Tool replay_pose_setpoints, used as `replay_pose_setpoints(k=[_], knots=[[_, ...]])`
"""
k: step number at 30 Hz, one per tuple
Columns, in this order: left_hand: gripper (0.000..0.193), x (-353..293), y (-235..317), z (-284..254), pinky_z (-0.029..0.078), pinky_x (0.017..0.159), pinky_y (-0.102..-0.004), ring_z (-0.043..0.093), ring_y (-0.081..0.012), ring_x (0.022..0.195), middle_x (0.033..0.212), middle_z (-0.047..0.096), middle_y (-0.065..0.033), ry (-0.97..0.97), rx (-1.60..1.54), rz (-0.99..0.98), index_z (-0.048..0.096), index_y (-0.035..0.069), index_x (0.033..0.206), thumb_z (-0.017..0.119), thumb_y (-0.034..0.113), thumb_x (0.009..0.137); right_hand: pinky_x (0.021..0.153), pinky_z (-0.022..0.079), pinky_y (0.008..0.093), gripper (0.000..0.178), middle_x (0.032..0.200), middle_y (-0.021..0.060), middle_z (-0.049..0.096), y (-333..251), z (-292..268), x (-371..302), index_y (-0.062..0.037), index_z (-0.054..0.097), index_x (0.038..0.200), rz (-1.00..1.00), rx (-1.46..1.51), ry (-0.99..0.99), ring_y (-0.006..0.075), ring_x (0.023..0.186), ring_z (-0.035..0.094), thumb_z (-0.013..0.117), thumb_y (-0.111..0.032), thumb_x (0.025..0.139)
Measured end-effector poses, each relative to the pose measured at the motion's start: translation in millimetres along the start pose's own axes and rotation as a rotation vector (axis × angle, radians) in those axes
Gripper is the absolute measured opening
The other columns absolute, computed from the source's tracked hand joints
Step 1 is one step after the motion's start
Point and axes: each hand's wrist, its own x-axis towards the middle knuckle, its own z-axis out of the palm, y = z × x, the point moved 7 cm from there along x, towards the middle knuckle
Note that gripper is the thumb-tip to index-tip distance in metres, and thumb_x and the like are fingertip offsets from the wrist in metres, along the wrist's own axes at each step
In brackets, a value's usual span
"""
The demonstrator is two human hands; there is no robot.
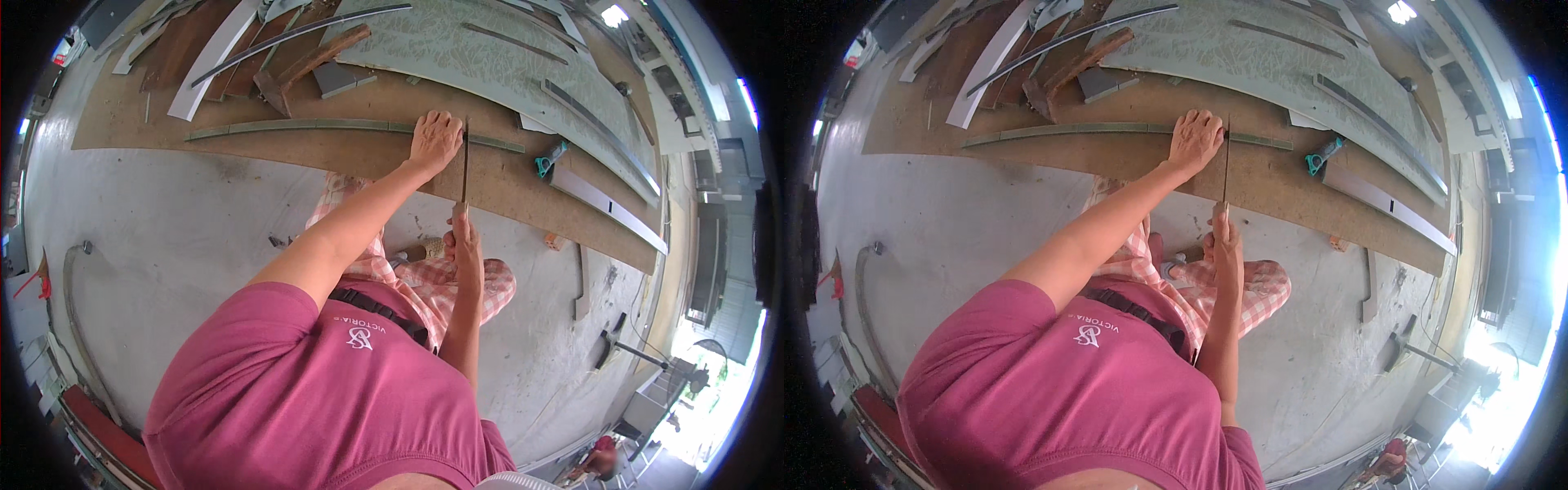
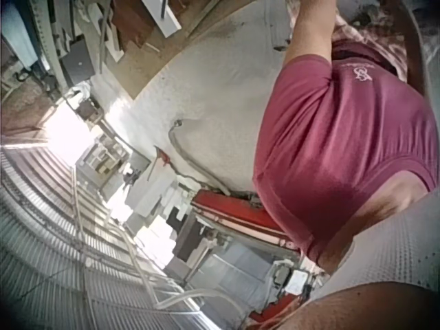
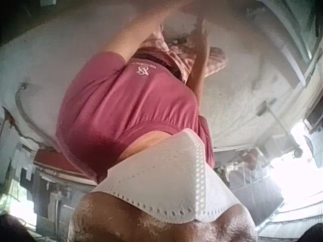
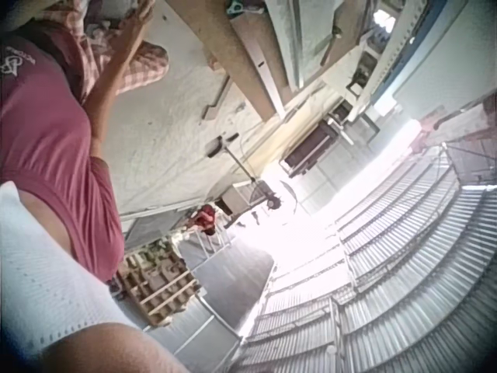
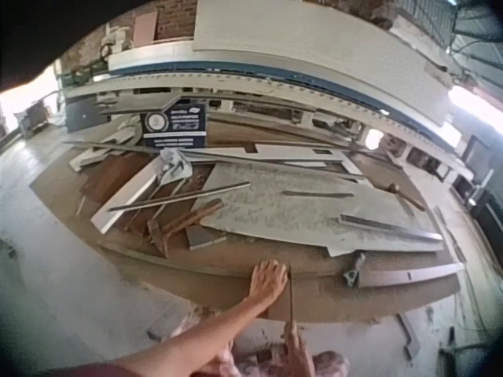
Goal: The person cuts a thin wood strip on a workbench using a hand saw.
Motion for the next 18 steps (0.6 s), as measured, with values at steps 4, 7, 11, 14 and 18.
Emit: replay_pose_setpoints(k=[4,7,11,14,18], knots=[[0.013,-0.2,-0.2,-0.5,0.042,0.075,-0.0401,0.053,-0.026,0.087,0.089,0.055,-0.0056,0.0,0.025,0.01,0.053,0.012,0.087,0.064,0.014,0.081,0.041,0.024,0.021,0.052,0.063,-0.0033,0.039,-4.2,2.4,-1.3,-0.0039,0.05,0.101,-0.01,0.053,-0.012,0.0044,0.046,0.029,0.048,-0.056,0.095],[0.013,1.4,-1.0,-0.3,0.042,0.075,-0.0402,0.053,-0.0261,0.088,0.089,0.055,-0.0059,-0.009,0.026,0.004,0.053,0.012,0.088,0.064,0.014,0.081,0.04,0.025,0.0227,0.054,0.061,-0.0024,0.04,-13.9,4.3,10.8,-0.0026,0.051,0.101,-0.036,0.044,-0.007,0.006,0.046,0.032,0.048,-0.056,0.095],[0.014,-1.8,0.4,-1.2,0.042,0.075,-0.0405,0.053,-0.0259,0.089,0.089,0.055,-0.006,-0.018,0.007,-0.002,0.053,0.012,0.088,0.064,0.014,0.082,0.04,0.026,0.0239,0.056,0.059,-0.0017,0.04,-0.9,0.7,3.3,-0.0012,0.052,0.102,-0.011,-0.02,0.012,0.007,0.044,0.034,0.048,-0.057,0.095],[0.013,-1.3,2.2,-0.8,0.042,0.076,-0.0405,0.053,-0.026,0.089,0.089,0.055,-0.006,-0.03,0.006,0.002,0.053,0.012,0.087,0.064,0.015,0.081,0.04,0.026,0.0242,0.058,0.059,-0.0018,0.039,5.4,-2.0,-7.8,-0.0006,0.053,0.103,-0.028,-0.009,0.009,0.0069,0.044,0.034,0.048,-0.057,0.094],[0.012,-1.1,-2.1,-1.0,0.042,0.076,-0.0401,0.053,-0.0261,0.09,0.089,0.055,-0.0063,-0.006,0.016,0.006,0.054,0.011,0.086,0.064,0.015,0.081,0.042,0.024,0.0216,0.055,0.063,-0.0041,0.037,-6.8,3.5,-0.9,-0.0038,0.049,0.102,0.008,0.015,-0.024,0.0045,0.048,0.03,0.049,-0.058,0.093]])
